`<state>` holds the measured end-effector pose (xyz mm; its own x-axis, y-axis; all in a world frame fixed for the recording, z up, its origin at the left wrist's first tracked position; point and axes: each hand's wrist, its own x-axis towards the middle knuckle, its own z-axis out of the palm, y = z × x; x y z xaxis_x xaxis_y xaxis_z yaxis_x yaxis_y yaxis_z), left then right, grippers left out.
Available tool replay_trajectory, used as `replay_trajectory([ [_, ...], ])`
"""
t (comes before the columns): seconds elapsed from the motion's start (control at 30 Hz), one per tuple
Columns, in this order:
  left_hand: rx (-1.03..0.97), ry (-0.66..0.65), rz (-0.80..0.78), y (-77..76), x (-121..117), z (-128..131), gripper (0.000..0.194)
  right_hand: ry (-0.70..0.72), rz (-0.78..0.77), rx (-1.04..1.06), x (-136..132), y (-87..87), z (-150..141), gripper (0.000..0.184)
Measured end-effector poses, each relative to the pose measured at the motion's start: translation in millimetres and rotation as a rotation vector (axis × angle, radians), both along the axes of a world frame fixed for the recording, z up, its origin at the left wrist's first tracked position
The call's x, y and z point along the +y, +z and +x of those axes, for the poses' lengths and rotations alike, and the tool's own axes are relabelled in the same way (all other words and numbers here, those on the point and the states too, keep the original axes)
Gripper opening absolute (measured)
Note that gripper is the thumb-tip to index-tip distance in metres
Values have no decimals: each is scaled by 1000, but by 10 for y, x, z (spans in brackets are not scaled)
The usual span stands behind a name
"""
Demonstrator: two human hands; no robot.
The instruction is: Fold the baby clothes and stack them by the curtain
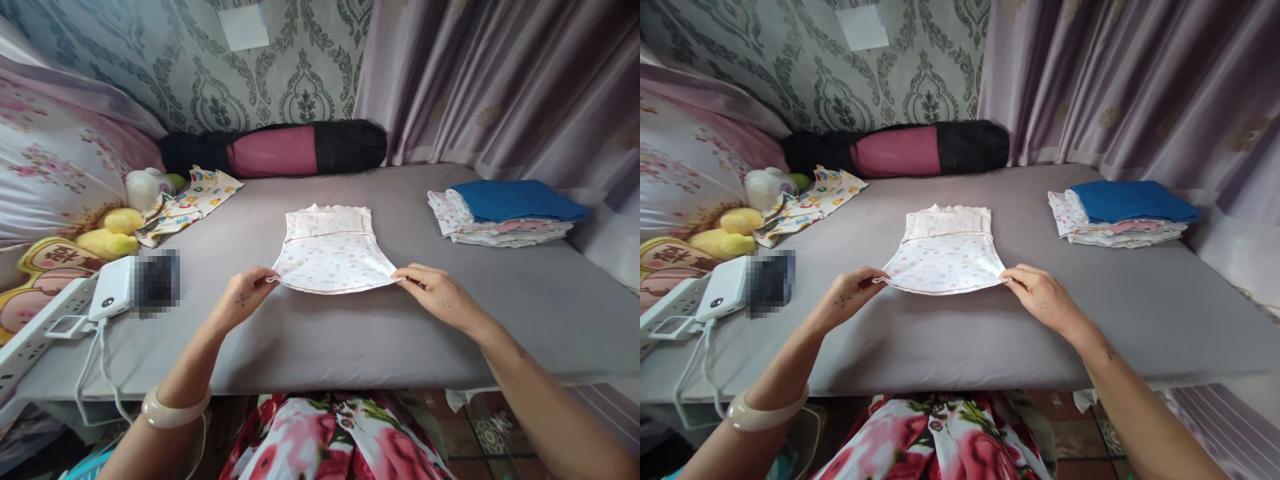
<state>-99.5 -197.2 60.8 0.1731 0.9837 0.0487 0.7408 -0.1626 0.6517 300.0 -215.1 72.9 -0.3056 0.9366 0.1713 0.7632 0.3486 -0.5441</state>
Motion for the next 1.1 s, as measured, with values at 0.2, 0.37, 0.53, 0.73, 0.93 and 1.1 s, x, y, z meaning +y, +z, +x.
replay_trajectory([
  [0.2, -25, 47, 113, -4, 180, 48, 31, -62, 61, 50, 147, -64, -31, 23],
  [0.37, -40, 194, 161, -79, 493, 205, 27, -175, 168, 119, 474, -156, -128, 24],
  [0.53, 56, 259, 223, -140, 817, 329, 19, -264, 229, 105, 792, -230, -193, 23],
  [0.73, 219, 317, 223, -262, 1168, 456, 16, -383, 176, -28, 1150, -312, -293, 25],
  [0.93, 274, 372, 183, -363, 1395, 556, 16, -493, 56, -116, 1425, -347, -443, 26],
  [1.1, 283, 408, 199, -400, 1496, 611, 17, -561, -4, -154, 1563, -330, -557, 30],
])
